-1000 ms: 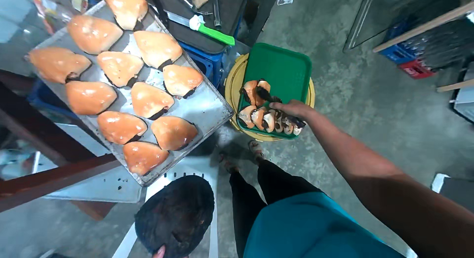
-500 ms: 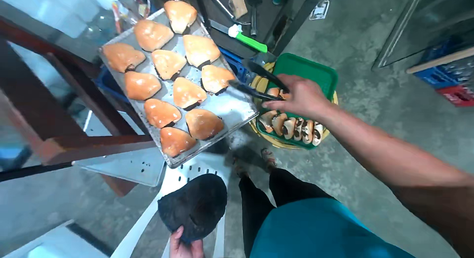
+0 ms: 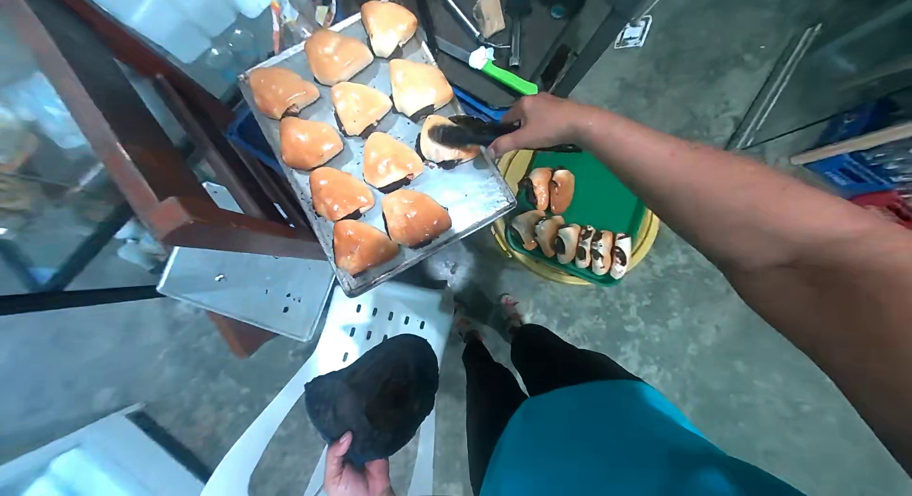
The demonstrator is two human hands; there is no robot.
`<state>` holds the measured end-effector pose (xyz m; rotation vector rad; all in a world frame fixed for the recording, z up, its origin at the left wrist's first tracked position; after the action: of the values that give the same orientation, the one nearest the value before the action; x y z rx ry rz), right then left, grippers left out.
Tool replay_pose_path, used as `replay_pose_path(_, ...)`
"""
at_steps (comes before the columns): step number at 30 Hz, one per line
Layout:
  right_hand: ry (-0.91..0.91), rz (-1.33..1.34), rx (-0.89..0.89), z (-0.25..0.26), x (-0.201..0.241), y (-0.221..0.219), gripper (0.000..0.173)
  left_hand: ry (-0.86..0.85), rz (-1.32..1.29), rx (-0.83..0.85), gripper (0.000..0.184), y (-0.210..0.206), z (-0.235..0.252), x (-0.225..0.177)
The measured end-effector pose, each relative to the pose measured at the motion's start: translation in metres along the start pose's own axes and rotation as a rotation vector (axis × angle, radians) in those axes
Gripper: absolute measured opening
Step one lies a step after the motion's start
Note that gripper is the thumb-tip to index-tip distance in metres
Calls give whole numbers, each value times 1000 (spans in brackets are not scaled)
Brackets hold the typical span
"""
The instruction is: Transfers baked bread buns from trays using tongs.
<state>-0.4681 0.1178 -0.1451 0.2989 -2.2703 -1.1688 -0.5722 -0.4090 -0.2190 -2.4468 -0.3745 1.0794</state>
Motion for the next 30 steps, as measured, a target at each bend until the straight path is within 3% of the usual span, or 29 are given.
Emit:
replay_pose_path(3,-39,68,-40,-7,-14,-1,60,1,-2,27,14,-4,1,2)
replay_pose_path(6,-22,-161,-89,-30,0,-11,90,8,-11,62,15,-13,-2,12)
replay_pose_path(8,-30,-227,-148,-38,13,-26,96,-3,2,43,14,-23,-8,19)
replay_pose_path(12,51,-276,-230,-26,16,-45,88,-18,22,17,15,-35,-25,29)
replay_pose_path(17,55,-285,-178,-16,9,-39,75,-45,-33,15,16,-18,-51,37)
replay_pose_path(21,19,-45,-135,-3,-7,-27,66,-66,-42,-37,14,4,-70,44)
replay_pose_path(25,-162,477,62,3,-21,-12,55,-101,4,-112,13,11,-83,47)
replay_pose_path(27,-220,705,184,-6,-36,-6,51,-105,10,-110,14,10,-85,47)
replay_pose_path(30,-175,813,276,-43,-73,0,46,-108,-15,-80,15,6,-84,45)
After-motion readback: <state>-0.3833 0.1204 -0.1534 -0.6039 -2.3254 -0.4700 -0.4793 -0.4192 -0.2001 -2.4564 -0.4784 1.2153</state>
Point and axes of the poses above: each hand's wrist, its own z-axis towards the middle knuckle, its own y-axis out of the back of the hand, x = y × z, the point moved 1 cm from there along z, towards the middle knuckle, and after that the axes turned 6 degrees about -x, right-handed, at the moved point
